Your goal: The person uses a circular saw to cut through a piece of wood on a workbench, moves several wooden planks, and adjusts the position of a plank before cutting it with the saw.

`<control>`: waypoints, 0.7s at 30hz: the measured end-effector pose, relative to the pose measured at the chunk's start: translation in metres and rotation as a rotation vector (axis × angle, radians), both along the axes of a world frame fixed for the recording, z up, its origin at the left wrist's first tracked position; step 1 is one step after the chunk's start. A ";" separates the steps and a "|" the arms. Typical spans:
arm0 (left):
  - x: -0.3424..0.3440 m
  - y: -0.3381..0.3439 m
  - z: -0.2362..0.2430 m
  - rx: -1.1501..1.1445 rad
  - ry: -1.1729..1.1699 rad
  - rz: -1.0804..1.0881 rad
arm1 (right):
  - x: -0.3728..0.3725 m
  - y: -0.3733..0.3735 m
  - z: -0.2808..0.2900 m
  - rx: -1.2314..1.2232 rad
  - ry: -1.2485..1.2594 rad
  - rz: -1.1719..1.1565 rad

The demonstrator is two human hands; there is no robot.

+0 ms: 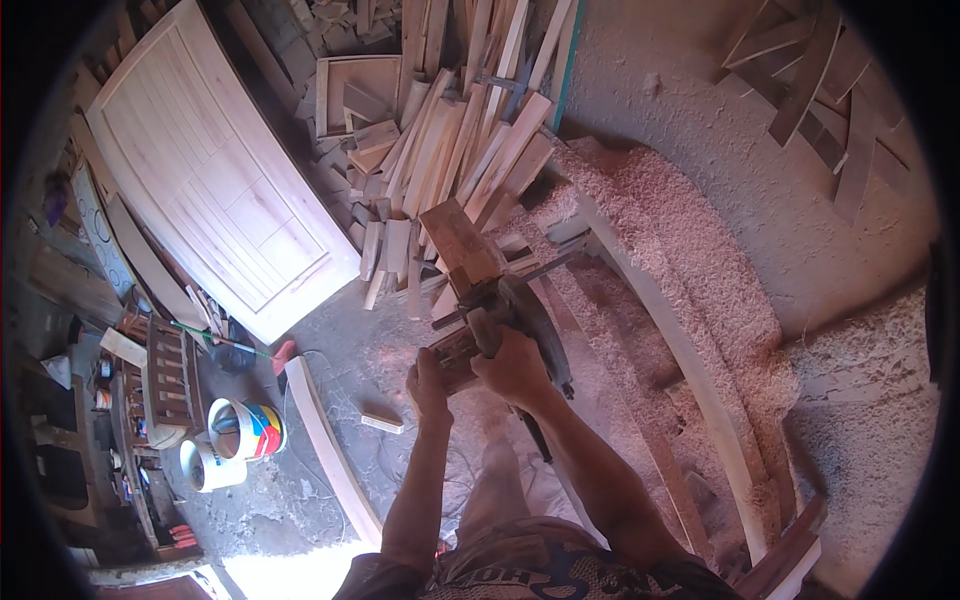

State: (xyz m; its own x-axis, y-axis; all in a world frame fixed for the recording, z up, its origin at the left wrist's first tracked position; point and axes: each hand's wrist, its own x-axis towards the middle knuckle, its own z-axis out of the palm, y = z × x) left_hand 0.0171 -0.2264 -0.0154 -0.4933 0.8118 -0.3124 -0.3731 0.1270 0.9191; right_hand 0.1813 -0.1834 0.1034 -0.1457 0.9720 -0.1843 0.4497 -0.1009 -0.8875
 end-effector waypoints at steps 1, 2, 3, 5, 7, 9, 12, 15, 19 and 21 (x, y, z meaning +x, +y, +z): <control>-0.002 0.004 -0.004 -0.011 0.000 0.022 | -0.002 0.004 -0.001 0.014 0.000 0.005; -0.003 0.009 -0.003 -0.024 -0.001 0.042 | -0.004 0.007 -0.002 0.027 -0.001 0.007; -0.003 0.012 -0.002 -0.019 0.000 0.050 | -0.006 0.011 -0.001 0.033 0.001 0.008; -0.004 0.018 0.000 -0.009 0.002 0.066 | -0.009 0.017 0.003 0.047 0.005 0.010; -0.009 0.025 -0.003 -0.036 0.032 0.078 | -0.013 0.023 0.007 0.053 0.010 0.012; -0.014 0.032 -0.007 -0.025 0.029 0.084 | -0.017 0.030 0.006 0.057 0.015 0.015; -0.018 0.041 -0.011 0.022 -0.007 0.090 | -0.022 0.041 0.000 0.056 0.023 0.018; -0.020 0.052 -0.006 0.036 -0.005 0.108 | -0.028 0.050 -0.001 0.055 0.027 0.019; -0.020 0.064 0.008 0.081 -0.015 0.092 | -0.034 0.064 0.001 0.047 0.034 0.018; -0.024 0.069 0.009 0.070 -0.021 0.094 | -0.038 0.071 0.002 0.047 0.041 0.022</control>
